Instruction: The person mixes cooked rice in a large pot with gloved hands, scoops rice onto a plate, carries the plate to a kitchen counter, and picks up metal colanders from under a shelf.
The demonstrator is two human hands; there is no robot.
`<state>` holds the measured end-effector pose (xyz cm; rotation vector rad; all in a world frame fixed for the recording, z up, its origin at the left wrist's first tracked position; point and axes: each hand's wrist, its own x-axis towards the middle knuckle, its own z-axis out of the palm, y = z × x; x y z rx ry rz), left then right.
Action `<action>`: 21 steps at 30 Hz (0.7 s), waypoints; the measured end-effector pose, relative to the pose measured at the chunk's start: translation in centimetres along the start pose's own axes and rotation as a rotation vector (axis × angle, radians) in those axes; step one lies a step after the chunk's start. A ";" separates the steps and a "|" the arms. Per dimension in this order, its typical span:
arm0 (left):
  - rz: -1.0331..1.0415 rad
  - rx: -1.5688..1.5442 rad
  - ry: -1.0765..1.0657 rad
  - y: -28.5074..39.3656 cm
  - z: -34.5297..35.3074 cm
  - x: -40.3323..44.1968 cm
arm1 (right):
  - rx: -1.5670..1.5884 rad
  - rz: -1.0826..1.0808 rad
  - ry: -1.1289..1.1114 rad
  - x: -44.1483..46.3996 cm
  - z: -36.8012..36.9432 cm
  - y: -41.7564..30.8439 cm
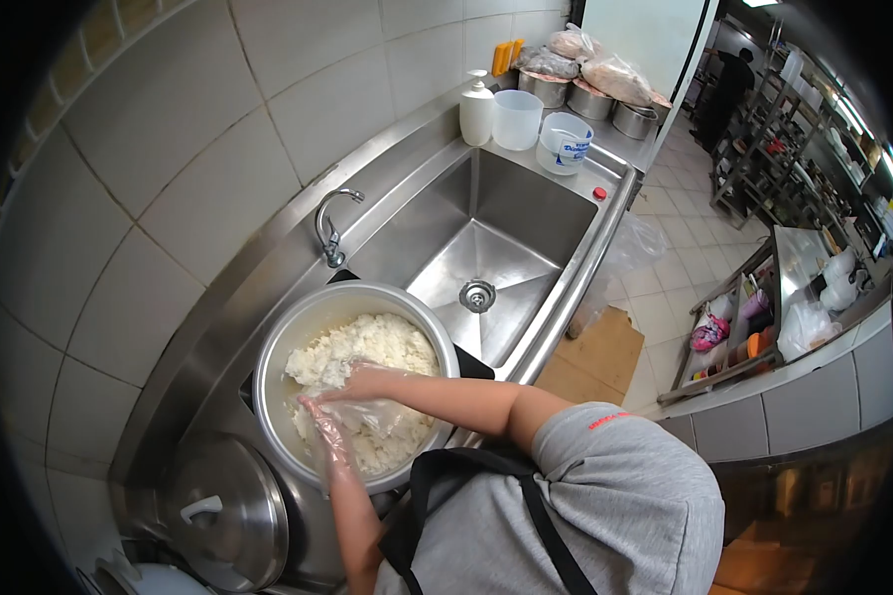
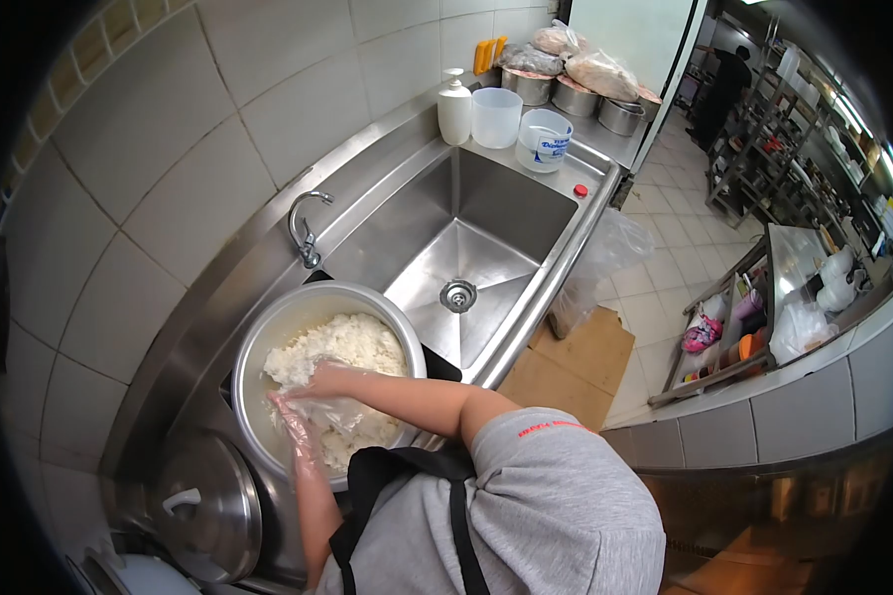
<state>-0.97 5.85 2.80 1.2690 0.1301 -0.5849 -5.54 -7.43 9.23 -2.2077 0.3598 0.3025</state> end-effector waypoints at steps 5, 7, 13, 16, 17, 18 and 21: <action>-0.064 0.357 0.018 0.0 -5.0 2.3 | -0.302 -0.126 0.113 2.5 0.8 2.6; -0.101 0.456 0.062 -0.2 -8.0 2.6 | -0.326 -0.203 0.224 2.8 1.3 4.9; -0.217 0.455 0.105 -0.8 -10.1 2.8 | -0.480 -0.104 -0.369 -1.1 -0.2 5.8; -0.261 0.375 0.105 -0.7 -9.8 3.2 | 0.059 -0.133 -0.449 1.4 4.2 12.9; -0.274 0.352 0.102 -0.7 -9.6 3.4 | 0.162 -0.095 -0.450 1.5 5.0 13.1; -0.288 0.333 0.100 -0.6 -9.4 3.6 | 0.146 -0.005 -0.423 0.7 4.5 10.5; -0.316 0.261 0.090 -0.3 -8.9 4.1 | 0.404 0.182 -0.384 1.0 5.4 7.7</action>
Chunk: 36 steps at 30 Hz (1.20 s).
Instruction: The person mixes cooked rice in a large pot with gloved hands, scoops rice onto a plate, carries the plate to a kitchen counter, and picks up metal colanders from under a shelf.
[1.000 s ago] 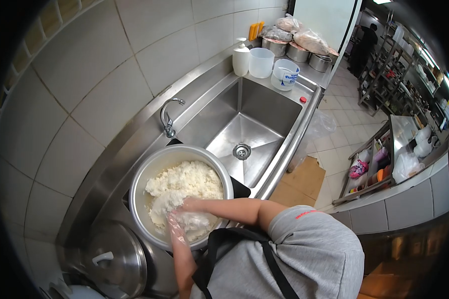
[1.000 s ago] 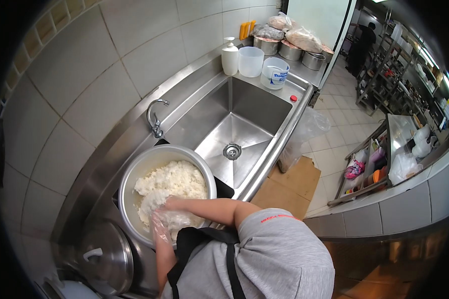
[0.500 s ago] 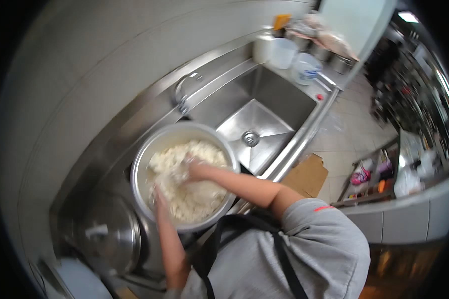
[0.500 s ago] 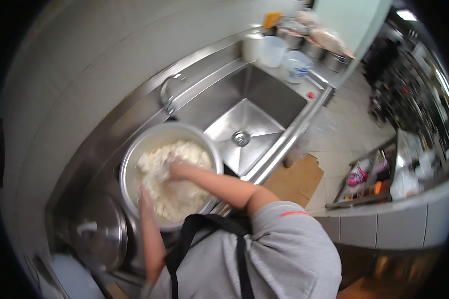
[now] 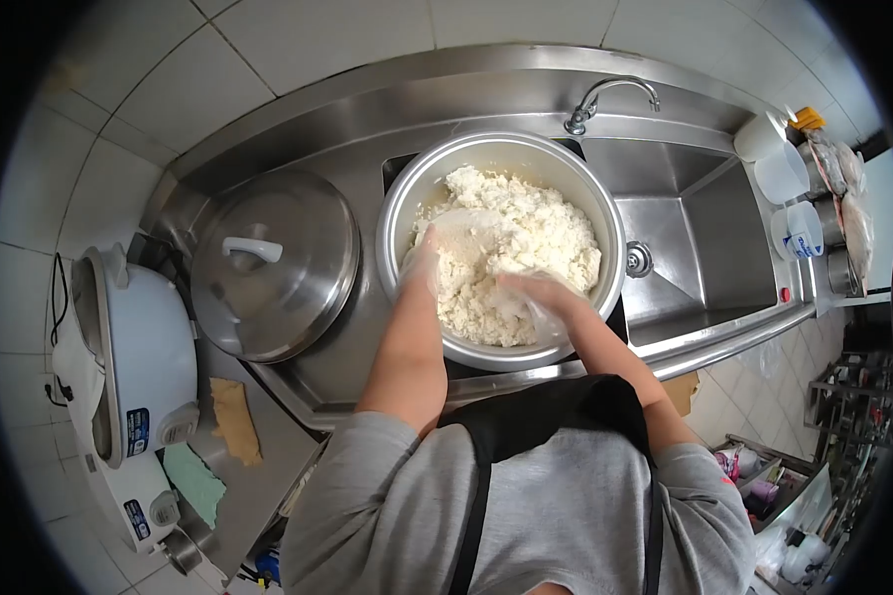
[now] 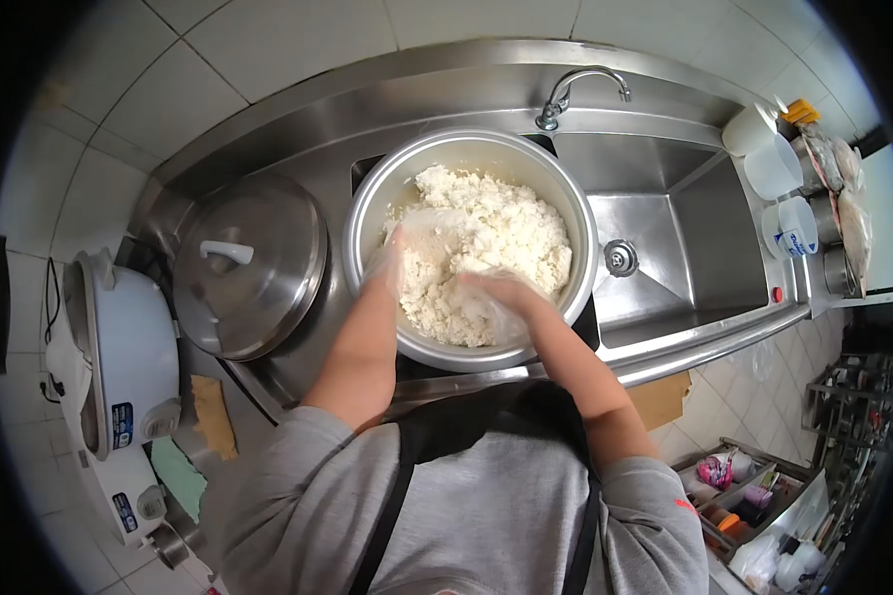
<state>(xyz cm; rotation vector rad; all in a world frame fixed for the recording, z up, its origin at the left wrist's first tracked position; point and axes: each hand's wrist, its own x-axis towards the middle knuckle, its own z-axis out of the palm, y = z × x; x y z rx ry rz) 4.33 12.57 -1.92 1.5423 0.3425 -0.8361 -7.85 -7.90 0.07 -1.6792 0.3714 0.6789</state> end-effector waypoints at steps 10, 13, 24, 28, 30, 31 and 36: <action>-0.097 -0.382 -0.196 -2.8 -0.2 1.8 | 0.497 0.074 -0.033 -0.5 0.5 -5.1; 0.207 0.057 -0.341 -6.9 -1.4 5.2 | 0.381 -0.115 0.029 3.0 -0.1 -2.8; 0.048 -0.086 -0.168 -3.4 2.6 -2.9 | 0.388 -0.006 0.061 4.9 1.0 0.6; -0.176 -0.193 -0.059 -2.3 4.8 -2.3 | 0.164 -0.102 0.135 1.6 0.8 -2.1; -0.160 -0.258 -0.082 -2.0 5.3 -2.6 | 0.081 -0.225 0.157 1.4 0.4 -3.0; -0.135 -0.297 -0.100 -1.9 5.6 -2.9 | 0.001 -0.325 0.173 1.5 0.2 -3.7; -0.007 -0.492 -0.163 -1.2 6.3 -5.6 | -0.124 -0.482 0.178 0.1 0.7 -7.9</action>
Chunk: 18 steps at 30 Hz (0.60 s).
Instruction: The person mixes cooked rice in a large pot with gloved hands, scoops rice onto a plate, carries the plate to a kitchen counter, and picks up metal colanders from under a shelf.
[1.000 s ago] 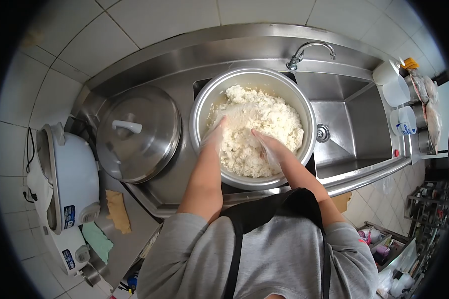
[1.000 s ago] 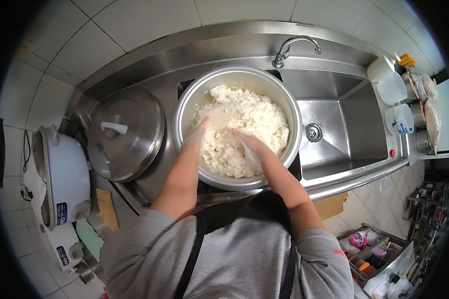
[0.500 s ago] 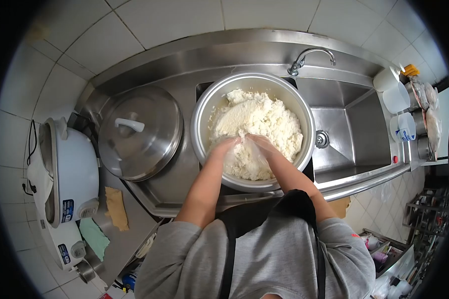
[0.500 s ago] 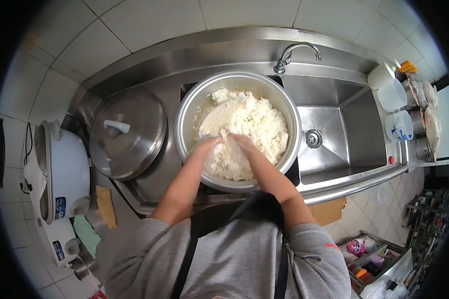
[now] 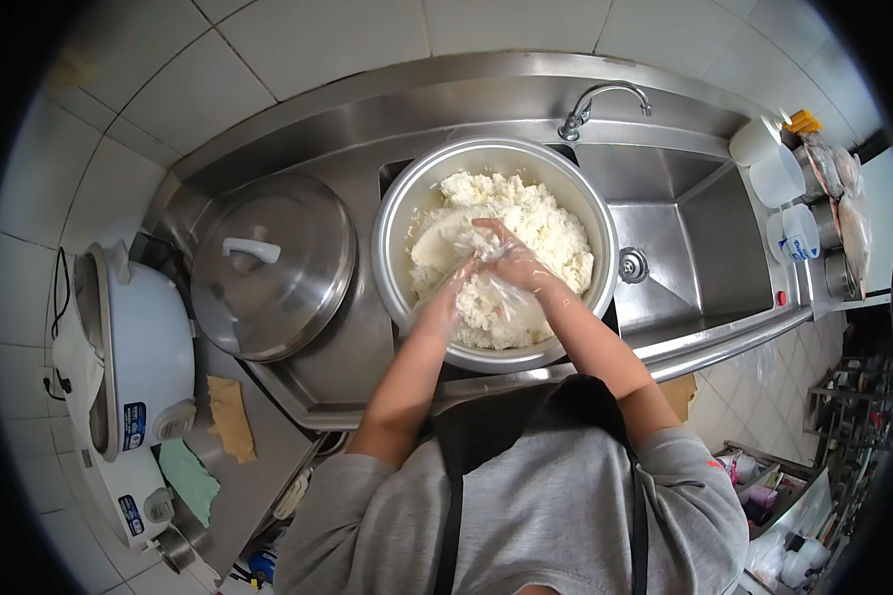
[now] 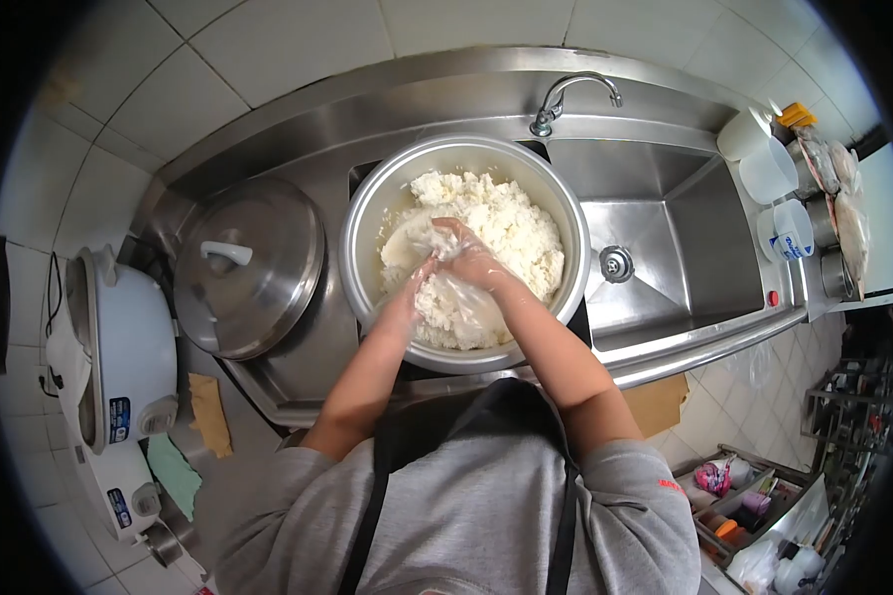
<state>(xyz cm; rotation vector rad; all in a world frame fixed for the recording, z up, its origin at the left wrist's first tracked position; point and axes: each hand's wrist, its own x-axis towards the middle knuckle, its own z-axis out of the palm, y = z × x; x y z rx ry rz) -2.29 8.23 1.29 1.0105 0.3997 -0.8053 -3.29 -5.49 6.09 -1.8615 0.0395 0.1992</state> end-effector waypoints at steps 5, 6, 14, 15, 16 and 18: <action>0.003 -0.029 -0.047 0.3 0.2 -1.1 | -0.073 0.111 0.072 1.1 -0.4 -1.3; -0.015 -0.006 -0.055 0.4 -0.1 -0.6 | -0.126 0.158 0.108 0.9 -0.5 -1.8; -0.118 -0.154 -0.363 -0.6 -0.6 2.9 | -0.131 0.345 0.202 -0.8 -4.0 -3.3; -0.126 -0.247 -0.459 -0.8 -0.7 3.1 | -0.163 0.406 0.147 -1.3 -5.1 -4.0; -0.149 -0.351 -0.573 -1.1 -1.0 3.1 | -0.195 0.467 0.095 -1.8 -5.9 -4.1; -0.166 -0.424 -0.663 -1.7 -1.1 3.1 | -0.249 0.341 0.029 -2.6 -6.3 -2.4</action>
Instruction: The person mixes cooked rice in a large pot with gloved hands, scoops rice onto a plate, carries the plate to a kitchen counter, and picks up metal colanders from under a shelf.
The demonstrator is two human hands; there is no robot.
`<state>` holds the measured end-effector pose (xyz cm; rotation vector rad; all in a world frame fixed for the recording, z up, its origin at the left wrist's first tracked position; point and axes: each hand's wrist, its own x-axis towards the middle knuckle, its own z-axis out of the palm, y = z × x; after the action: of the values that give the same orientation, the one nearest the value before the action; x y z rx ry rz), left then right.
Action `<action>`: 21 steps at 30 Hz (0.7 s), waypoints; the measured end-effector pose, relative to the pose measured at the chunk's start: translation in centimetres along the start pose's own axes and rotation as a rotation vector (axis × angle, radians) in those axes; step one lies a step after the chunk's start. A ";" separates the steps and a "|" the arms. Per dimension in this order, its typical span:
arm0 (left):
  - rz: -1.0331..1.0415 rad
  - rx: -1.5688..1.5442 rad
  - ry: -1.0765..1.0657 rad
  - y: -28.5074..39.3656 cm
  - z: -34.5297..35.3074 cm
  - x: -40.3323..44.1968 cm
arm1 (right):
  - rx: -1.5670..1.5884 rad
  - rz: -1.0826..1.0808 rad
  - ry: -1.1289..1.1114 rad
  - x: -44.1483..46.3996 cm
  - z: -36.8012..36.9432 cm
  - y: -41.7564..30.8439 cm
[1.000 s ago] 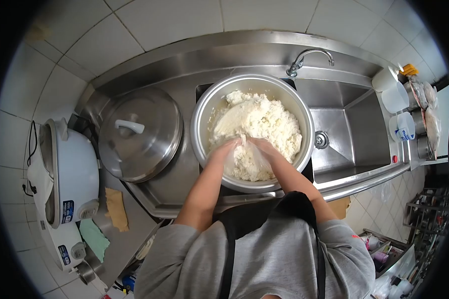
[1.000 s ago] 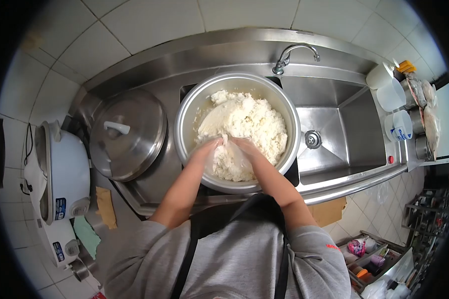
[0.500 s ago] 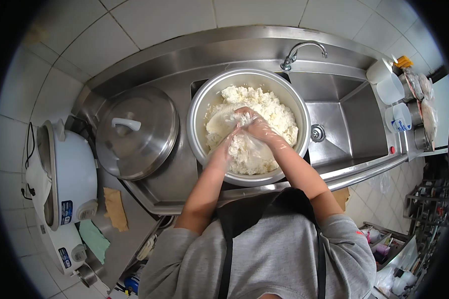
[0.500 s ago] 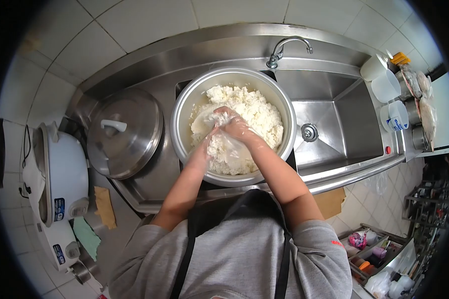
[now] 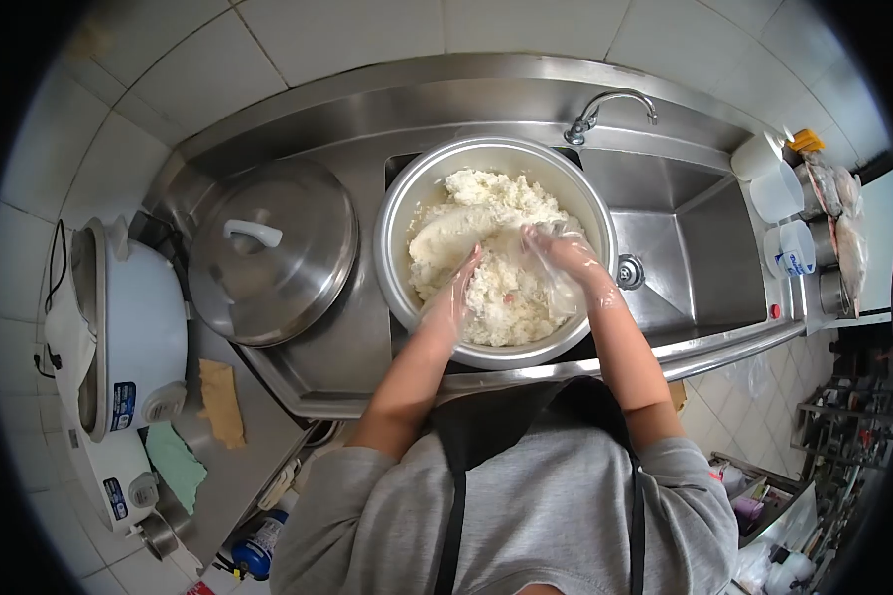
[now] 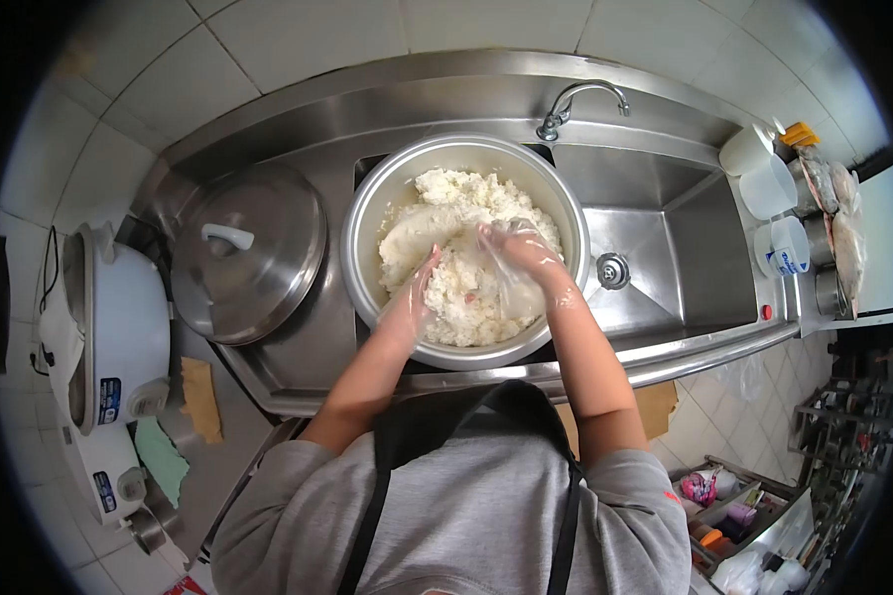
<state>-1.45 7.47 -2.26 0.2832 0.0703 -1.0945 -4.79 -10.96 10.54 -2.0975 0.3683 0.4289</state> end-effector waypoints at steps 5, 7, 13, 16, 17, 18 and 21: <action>-0.065 0.430 0.447 -0.5 2.7 -0.7 | -0.112 -0.437 -0.018 -1.4 3.7 2.1; -0.152 0.692 0.818 -0.5 4.9 -0.2 | -0.118 -0.462 0.008 -0.7 5.0 3.2; 0.085 0.858 0.401 -0.8 4.6 0.6 | -0.101 -0.389 0.158 0.3 5.6 3.8; 0.259 1.064 0.303 -2.0 -0.7 3.6 | -0.080 -0.322 0.233 0.1 5.6 3.7; 0.236 1.007 0.283 -2.2 -1.3 3.9 | -0.062 -0.314 0.266 0.1 5.6 3.7; 0.213 0.951 0.263 -2.3 -1.2 3.9 | -0.042 -0.304 0.299 0.1 5.6 3.8; 0.117 0.881 0.226 -2.7 -0.5 4.0 | 0.121 -0.211 0.400 1.4 5.8 5.4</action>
<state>-2.00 2.99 -4.00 1.1860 -0.2347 -0.9190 -6.74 -9.00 3.01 -2.0699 0.3863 -0.1384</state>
